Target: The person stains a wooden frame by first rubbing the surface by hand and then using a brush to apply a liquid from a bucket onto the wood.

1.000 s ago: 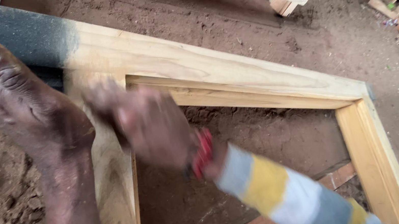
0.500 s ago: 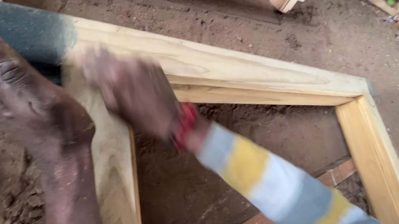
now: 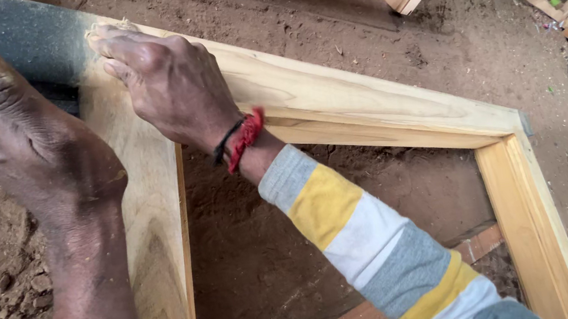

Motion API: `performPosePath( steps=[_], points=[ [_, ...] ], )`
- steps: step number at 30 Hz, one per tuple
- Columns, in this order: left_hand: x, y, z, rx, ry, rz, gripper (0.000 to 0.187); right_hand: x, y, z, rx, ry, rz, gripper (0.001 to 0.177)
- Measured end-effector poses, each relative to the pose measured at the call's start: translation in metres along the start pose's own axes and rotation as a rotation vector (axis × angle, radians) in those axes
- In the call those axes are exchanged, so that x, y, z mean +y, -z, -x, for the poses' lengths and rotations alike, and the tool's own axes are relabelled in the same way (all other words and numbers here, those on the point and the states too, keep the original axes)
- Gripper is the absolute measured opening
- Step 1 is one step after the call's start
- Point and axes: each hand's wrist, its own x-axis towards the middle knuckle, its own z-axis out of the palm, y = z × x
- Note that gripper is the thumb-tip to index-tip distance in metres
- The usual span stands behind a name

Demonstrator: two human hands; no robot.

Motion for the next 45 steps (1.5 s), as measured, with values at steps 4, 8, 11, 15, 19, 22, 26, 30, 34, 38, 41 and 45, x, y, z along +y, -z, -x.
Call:
performPosePath(
  steps=[4, 8, 11, 15, 19, 22, 26, 30, 34, 38, 41, 45],
  points=[
    [-0.008, -0.002, 0.004, -0.009, -0.013, 0.035, 0.072, -0.014, 0.011, 0.004, -0.014, -0.097, -0.061, 0.026],
    [-0.009, -0.004, 0.004, -0.008, -0.018, 0.036, 0.070, -0.015, 0.014, 0.000, -0.001, -0.068, -0.050, 0.026],
    [-0.007, -0.003, 0.004, 0.001, 0.008, 0.006, 0.071, -0.014, 0.012, -0.001, -0.017, -0.074, -0.042, 0.025],
    [-0.007, -0.005, 0.004, 0.006, 0.019, 0.007, 0.074, -0.017, 0.014, -0.002, -0.188, -0.253, -0.052, 0.027],
    [-0.013, -0.009, 0.002, 0.044, 0.065, 0.045, 0.077, -0.038, 0.028, 0.041, -0.091, 0.151, 0.158, 0.042],
    [-0.013, -0.012, 0.000, 0.081, 0.087, 0.064, 0.081, -0.037, 0.035, 0.051, -0.110, 0.226, 0.229, 0.038],
    [-0.005, -0.009, 0.001, 0.048, 0.110, 0.042, 0.089, -0.007, 0.022, 0.036, -0.155, 0.154, 0.223, 0.035],
    [-0.001, -0.007, -0.003, 0.051, 0.122, 0.000, 0.093, 0.010, -0.003, -0.012, -0.001, 0.070, 0.211, 0.026],
    [-0.002, -0.009, -0.002, 0.062, 0.163, 0.020, 0.093, -0.034, 0.026, 0.037, -0.064, 0.196, 0.106, 0.034],
    [-0.002, -0.007, -0.002, 0.061, 0.198, 0.035, 0.093, -0.043, 0.041, 0.055, 0.026, 0.247, 0.106, 0.041],
    [0.002, -0.006, -0.001, 0.050, 0.184, 0.049, 0.094, 0.001, 0.020, 0.005, -0.238, -0.091, 0.092, 0.037],
    [-0.002, -0.009, -0.003, 0.048, 0.202, -0.006, 0.091, 0.006, 0.009, -0.001, -0.131, 0.048, 0.222, 0.032]
  ],
)
